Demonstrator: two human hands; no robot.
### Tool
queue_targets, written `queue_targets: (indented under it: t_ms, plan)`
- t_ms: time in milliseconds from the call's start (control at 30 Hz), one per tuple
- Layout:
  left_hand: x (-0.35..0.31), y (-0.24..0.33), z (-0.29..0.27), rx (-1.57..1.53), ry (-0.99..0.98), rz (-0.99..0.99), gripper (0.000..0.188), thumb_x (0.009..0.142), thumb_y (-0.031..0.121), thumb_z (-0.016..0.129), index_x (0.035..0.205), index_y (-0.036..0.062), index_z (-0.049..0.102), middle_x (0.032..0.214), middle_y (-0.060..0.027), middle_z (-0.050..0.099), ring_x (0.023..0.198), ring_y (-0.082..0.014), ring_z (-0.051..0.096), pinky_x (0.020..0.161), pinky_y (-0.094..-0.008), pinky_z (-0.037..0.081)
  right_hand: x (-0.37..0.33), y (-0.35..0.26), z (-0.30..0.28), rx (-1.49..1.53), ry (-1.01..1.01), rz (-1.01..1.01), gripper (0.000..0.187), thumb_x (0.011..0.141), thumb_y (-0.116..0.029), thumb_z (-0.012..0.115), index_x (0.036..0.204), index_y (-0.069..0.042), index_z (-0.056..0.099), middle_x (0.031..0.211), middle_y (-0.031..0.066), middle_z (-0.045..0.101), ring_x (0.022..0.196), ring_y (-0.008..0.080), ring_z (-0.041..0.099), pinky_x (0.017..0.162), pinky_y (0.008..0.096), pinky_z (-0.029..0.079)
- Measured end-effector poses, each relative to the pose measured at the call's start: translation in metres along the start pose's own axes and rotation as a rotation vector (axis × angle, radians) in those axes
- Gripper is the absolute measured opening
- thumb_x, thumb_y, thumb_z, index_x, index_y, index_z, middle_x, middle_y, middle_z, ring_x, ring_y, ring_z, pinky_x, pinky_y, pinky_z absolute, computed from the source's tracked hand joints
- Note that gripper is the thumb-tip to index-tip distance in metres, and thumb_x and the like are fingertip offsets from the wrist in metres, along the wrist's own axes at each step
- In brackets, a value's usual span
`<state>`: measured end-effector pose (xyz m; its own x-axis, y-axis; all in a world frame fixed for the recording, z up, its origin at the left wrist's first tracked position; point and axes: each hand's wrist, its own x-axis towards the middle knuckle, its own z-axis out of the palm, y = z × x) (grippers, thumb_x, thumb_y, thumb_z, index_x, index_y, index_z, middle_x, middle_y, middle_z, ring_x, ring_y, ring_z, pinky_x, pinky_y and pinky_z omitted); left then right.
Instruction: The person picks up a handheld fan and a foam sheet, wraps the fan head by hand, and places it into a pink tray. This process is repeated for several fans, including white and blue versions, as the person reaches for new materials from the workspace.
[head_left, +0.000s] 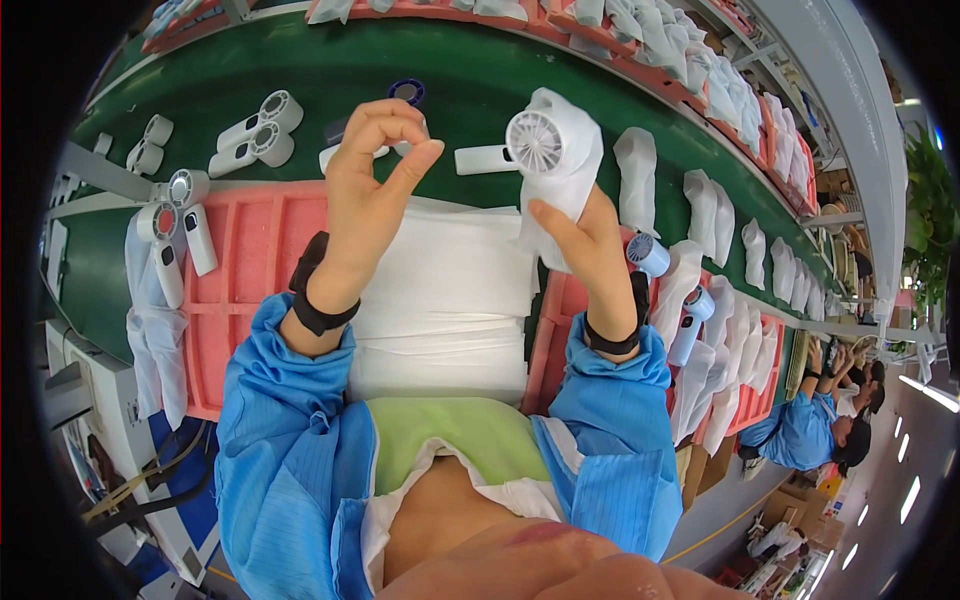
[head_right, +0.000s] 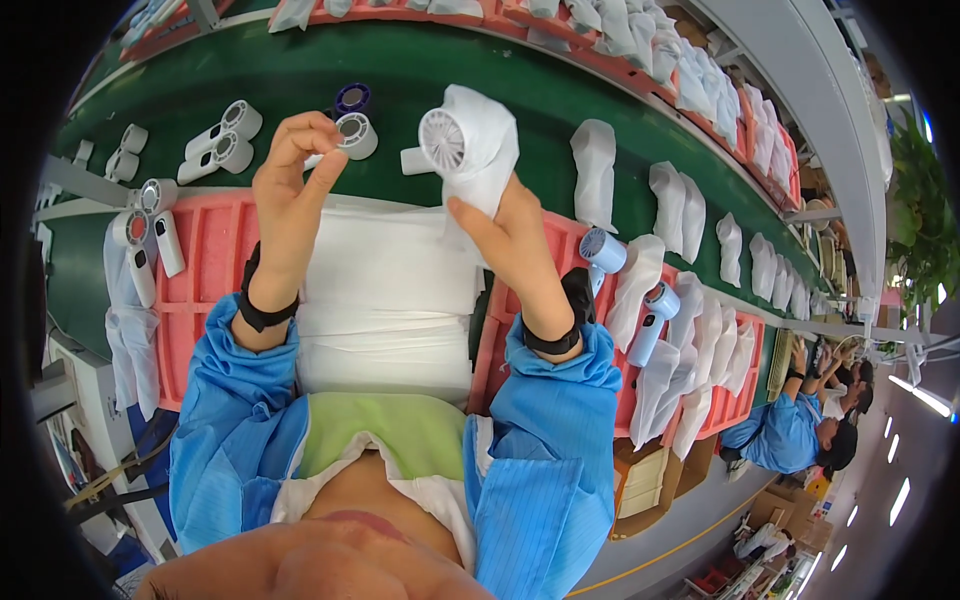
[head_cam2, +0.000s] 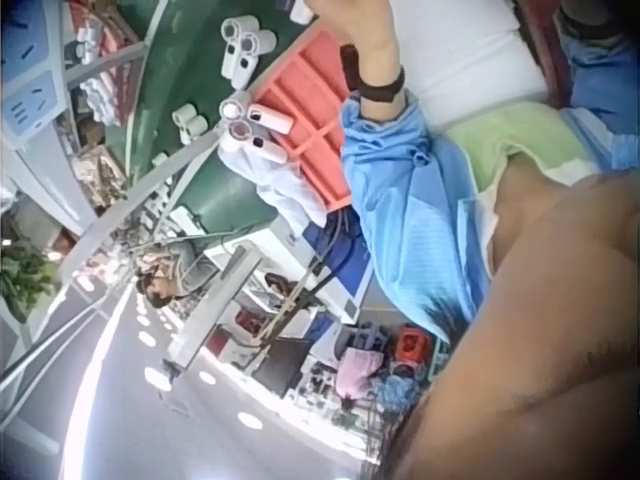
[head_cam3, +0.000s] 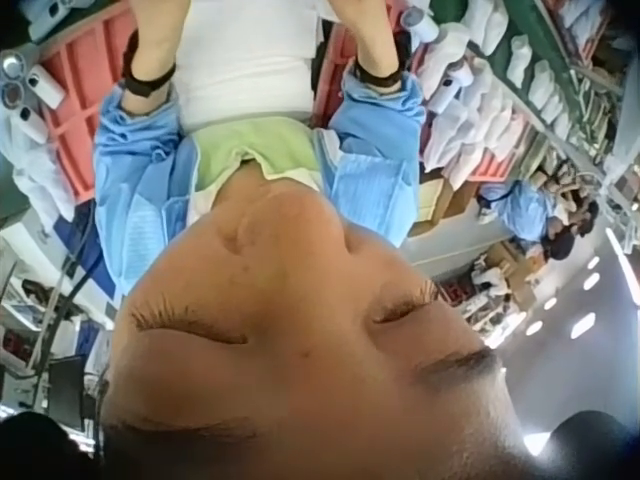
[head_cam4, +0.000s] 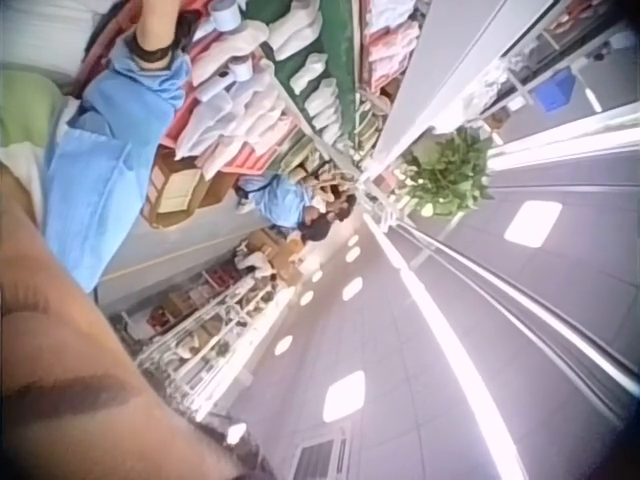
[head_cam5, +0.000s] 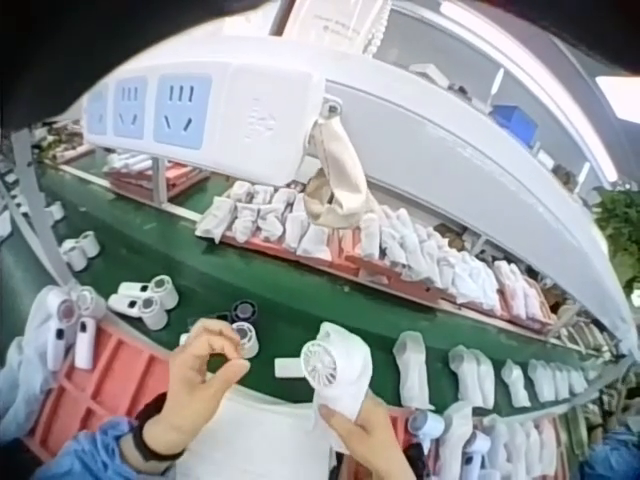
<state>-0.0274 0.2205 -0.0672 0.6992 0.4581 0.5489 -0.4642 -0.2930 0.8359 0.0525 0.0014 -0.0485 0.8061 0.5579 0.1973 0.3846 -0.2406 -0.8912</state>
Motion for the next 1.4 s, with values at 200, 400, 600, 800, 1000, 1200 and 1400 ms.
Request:
queue_targets:
  t_ms: [200, 400, 600, 800, 1000, 1200, 1400]
  plan:
    - [-0.013, 0.017, 0.025, -0.032, -0.035, -0.006, 0.021, 0.072, 0.007, 0.079, 0.086, 0.0039, 0.064, 0.097, -0.0059, 0.058, 0.082, -0.0166, 0.058, 0.074, -0.0301, 0.046, -0.004, -0.005, 0.015, -0.192, 0.034, -0.162, 0.035, 0.083, -0.006, 0.063, 0.117, 0.001, 0.056, 0.097, 0.0138, 0.066, 0.082, 0.0214, 0.064, 0.073, 0.0335, 0.05]
    - [-0.021, 0.008, 0.028, 0.197, -0.06, 0.146, 0.024, 0.069, 0.008, 0.081, 0.083, 0.0026, 0.063, 0.088, -0.0035, 0.059, 0.079, -0.0159, 0.056, 0.068, -0.0286, 0.044, -0.016, -0.004, 0.039, -0.464, 0.06, -0.15, 0.045, 0.08, -0.004, 0.063, 0.123, 0.0, 0.05, 0.095, 0.0182, 0.064, 0.081, 0.0312, 0.066, 0.071, 0.0355, 0.051]
    - [-0.013, 0.014, 0.02, 0.03, -0.12, -0.016, 0.017, 0.074, 0.008, 0.078, 0.083, 0.0029, 0.063, 0.079, -0.0007, 0.057, 0.075, -0.0136, 0.053, 0.066, -0.0257, 0.042, -0.008, -0.004, 0.027, -0.227, -0.064, -0.088, 0.044, 0.081, -0.005, 0.065, 0.122, -0.001, 0.051, 0.095, 0.0162, 0.064, 0.083, 0.0274, 0.066, 0.073, 0.0338, 0.05]
    - [0.001, -0.016, 0.004, -0.725, -0.125, -0.633, 0.014, 0.081, 0.01, 0.072, 0.089, 0.004, 0.062, 0.079, -0.0001, 0.056, 0.074, -0.0113, 0.052, 0.068, -0.0243, 0.042, -0.001, 0.0, -0.007, 0.029, -0.309, 0.035, 0.038, 0.084, -0.012, 0.07, 0.117, -0.001, 0.056, 0.093, 0.0089, 0.063, 0.087, 0.0154, 0.06, 0.078, 0.0296, 0.048]
    - [-0.025, -0.038, 0.035, 0.17, -0.149, -0.273, 0.022, 0.081, 0.019, 0.073, 0.093, 0.0064, 0.059, 0.083, -0.0062, 0.06, 0.072, -0.0168, 0.056, 0.064, -0.0276, 0.045, 0.034, 0.055, -0.036, -0.572, 0.221, 0.235, 0.037, 0.084, -0.012, 0.069, 0.115, 0.003, 0.055, 0.098, 0.0173, 0.066, 0.086, 0.0274, 0.063, 0.08, 0.0319, 0.049]
    - [-0.071, -0.031, 0.074, 0.313, -0.606, -0.127, 0.029, 0.074, 0.024, 0.078, 0.089, 0.0092, 0.059, 0.087, -0.0074, 0.057, 0.075, -0.0248, 0.059, 0.064, -0.0354, 0.047, 0.036, 0.148, -0.052, -1.229, 0.426, 0.191, 0.053, 0.079, -0.005, 0.063, 0.13, 0.003, 0.047, 0.116, 0.0235, 0.059, 0.105, 0.0398, 0.058, 0.088, 0.0411, 0.049]
    - [-0.093, -0.047, 0.083, 0.46, -0.674, 0.104, 0.033, 0.068, 0.028, 0.08, 0.086, 0.0097, 0.059, 0.085, -0.0069, 0.055, 0.077, -0.0257, 0.058, 0.068, -0.0389, 0.047, 0.053, 0.152, -0.04, -0.831, 0.242, -0.137, 0.065, 0.071, -0.004, 0.068, 0.132, 0.004, 0.045, 0.122, 0.0228, 0.056, 0.111, 0.0367, 0.055, 0.093, 0.0378, 0.047]
